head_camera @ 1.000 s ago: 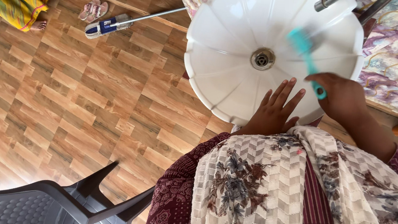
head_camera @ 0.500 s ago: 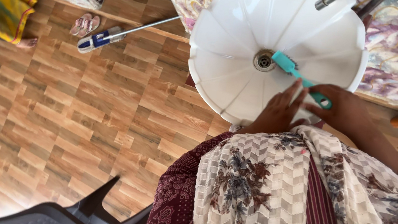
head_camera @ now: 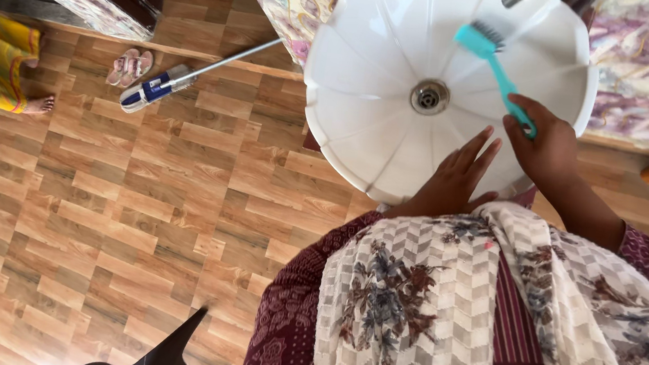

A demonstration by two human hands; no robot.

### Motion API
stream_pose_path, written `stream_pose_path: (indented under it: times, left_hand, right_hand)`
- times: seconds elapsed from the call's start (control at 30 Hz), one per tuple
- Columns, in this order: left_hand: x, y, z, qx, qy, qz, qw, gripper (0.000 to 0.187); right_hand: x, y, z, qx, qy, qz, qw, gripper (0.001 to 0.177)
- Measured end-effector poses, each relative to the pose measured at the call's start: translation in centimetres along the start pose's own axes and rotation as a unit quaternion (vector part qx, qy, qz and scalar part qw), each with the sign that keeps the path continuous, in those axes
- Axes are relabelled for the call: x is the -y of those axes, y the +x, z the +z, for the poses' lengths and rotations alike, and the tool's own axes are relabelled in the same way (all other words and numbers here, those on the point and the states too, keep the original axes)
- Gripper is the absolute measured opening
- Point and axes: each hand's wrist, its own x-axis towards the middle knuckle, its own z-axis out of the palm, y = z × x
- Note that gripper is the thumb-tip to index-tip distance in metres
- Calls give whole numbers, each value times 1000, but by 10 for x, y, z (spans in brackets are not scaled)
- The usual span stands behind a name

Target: The person scrubs the inside of a white pedestal sink using a teal brush. They repeatedly scrub the basin and the drain area with both hands, maintaining a consistent cleaning motion throughout the clip.

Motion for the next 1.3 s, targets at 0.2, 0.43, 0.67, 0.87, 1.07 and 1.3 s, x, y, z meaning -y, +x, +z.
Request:
stream_pose_path:
  times: [0.2,0.43,0.67,0.87,1.07,1.3]
  left_hand:
    - [5,-1,-3,-24,-53,-50,997,92]
    - [10,10,-3,-36,-61,-46,996,97]
    - [28,49,-31,-2,28,-53,998,98]
    - [56,63,-38,-30,66,-88,993,97]
    - [68,68,-46,32,73,-74,994,70]
    - [103,96,-44,99,86,-140,982,43]
  right_hand:
    - [-12,31,9,97,217,47,970,37]
    - [-22,46,19,84,284,197,935,34]
    - [-27,60,50,-45,362,134,922,33]
    - [-7,49,54,126,357,183,907,49]
    - [17,20,24,162,49,-52,984,64]
    - [37,52,16,59,-285,-172,941,42]
